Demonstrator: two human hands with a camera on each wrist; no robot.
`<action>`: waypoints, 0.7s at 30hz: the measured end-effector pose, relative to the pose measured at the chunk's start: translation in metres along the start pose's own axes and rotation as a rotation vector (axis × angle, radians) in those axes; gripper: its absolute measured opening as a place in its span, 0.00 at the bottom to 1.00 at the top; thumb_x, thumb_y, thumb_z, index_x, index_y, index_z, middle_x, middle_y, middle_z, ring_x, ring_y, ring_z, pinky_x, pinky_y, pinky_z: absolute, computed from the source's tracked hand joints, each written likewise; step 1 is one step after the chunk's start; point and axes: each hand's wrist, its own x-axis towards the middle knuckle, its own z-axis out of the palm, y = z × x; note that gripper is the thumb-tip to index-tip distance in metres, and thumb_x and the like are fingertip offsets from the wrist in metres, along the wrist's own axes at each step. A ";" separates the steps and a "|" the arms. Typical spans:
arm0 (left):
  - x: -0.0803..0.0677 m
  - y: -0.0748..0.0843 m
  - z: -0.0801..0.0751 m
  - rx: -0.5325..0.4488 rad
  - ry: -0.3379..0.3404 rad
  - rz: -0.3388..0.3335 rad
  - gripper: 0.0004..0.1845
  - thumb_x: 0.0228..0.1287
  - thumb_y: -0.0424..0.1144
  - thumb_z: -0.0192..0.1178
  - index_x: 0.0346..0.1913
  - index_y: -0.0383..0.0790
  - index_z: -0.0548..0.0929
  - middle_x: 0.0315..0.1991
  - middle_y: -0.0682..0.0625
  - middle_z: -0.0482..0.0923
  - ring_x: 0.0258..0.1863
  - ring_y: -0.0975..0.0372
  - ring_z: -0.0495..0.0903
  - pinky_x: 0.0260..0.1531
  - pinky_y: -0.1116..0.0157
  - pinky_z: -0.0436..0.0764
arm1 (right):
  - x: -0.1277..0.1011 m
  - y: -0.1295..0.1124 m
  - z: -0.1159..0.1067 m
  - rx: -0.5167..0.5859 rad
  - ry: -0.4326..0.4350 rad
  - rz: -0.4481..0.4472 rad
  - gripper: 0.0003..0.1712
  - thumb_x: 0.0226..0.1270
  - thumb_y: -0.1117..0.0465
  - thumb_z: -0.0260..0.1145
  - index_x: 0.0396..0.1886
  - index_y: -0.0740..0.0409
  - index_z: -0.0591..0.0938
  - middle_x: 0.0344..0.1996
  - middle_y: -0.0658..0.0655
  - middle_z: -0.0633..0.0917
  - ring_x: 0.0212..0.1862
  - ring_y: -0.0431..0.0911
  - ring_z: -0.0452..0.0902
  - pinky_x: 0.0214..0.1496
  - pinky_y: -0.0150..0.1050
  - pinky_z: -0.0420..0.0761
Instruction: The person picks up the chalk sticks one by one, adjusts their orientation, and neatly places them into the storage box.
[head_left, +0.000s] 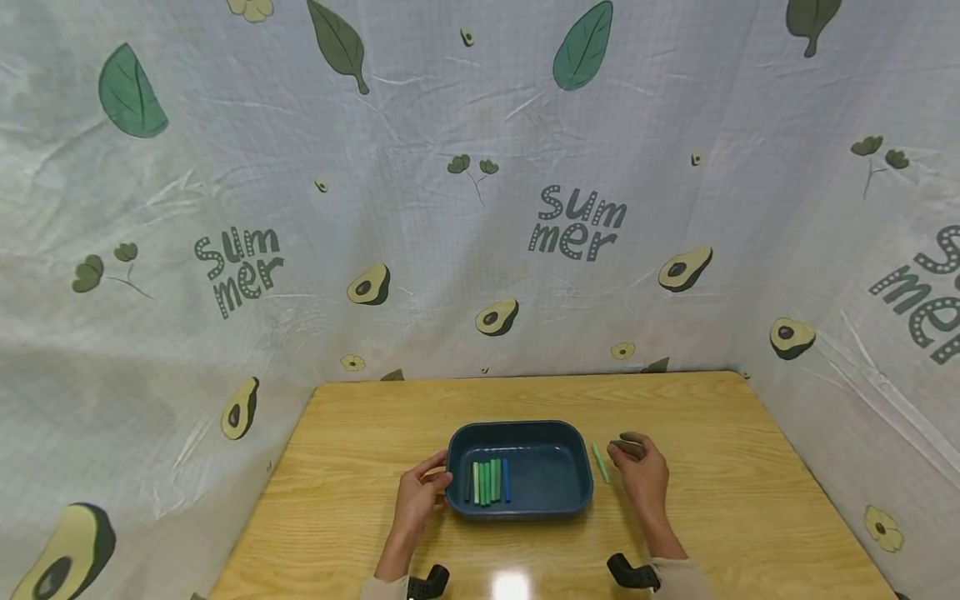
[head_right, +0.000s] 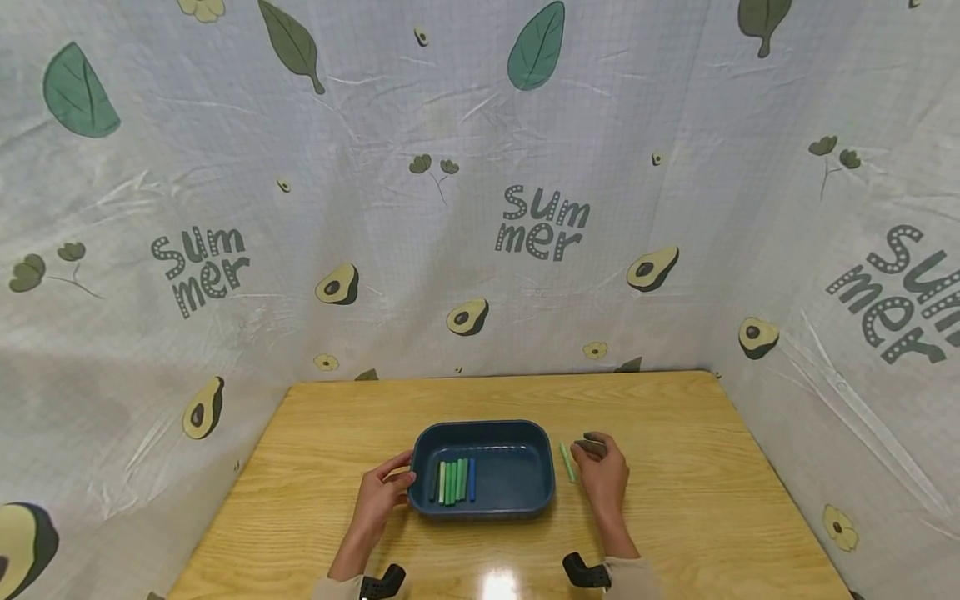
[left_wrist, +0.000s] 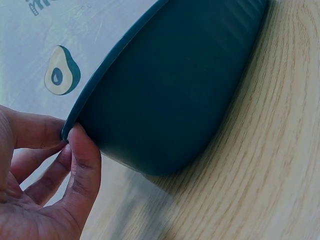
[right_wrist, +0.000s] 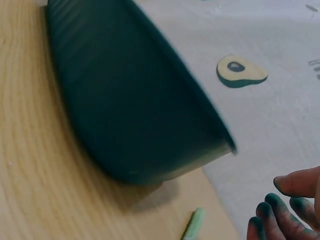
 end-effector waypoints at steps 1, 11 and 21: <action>0.000 0.000 0.000 0.000 0.002 0.000 0.24 0.65 0.27 0.59 0.64 0.34 0.76 0.58 0.35 0.75 0.39 0.59 0.80 0.27 0.65 0.81 | 0.000 0.002 0.001 -0.006 0.013 -0.002 0.22 0.65 0.64 0.68 0.57 0.66 0.76 0.51 0.71 0.83 0.33 0.22 0.76 0.39 0.24 0.80; 0.001 -0.001 0.000 0.002 0.000 0.002 0.24 0.65 0.27 0.58 0.64 0.34 0.76 0.58 0.34 0.75 0.38 0.59 0.80 0.27 0.64 0.82 | 0.003 0.023 0.015 -0.136 0.154 -0.003 0.20 0.60 0.62 0.72 0.51 0.62 0.81 0.41 0.64 0.89 0.37 0.42 0.84 0.36 0.24 0.74; -0.001 0.002 0.000 -0.007 -0.003 -0.002 0.24 0.65 0.27 0.58 0.64 0.34 0.76 0.58 0.34 0.75 0.39 0.58 0.80 0.28 0.64 0.82 | 0.004 0.036 0.022 -0.204 0.161 -0.021 0.21 0.60 0.61 0.72 0.51 0.64 0.81 0.40 0.65 0.89 0.43 0.59 0.85 0.42 0.42 0.80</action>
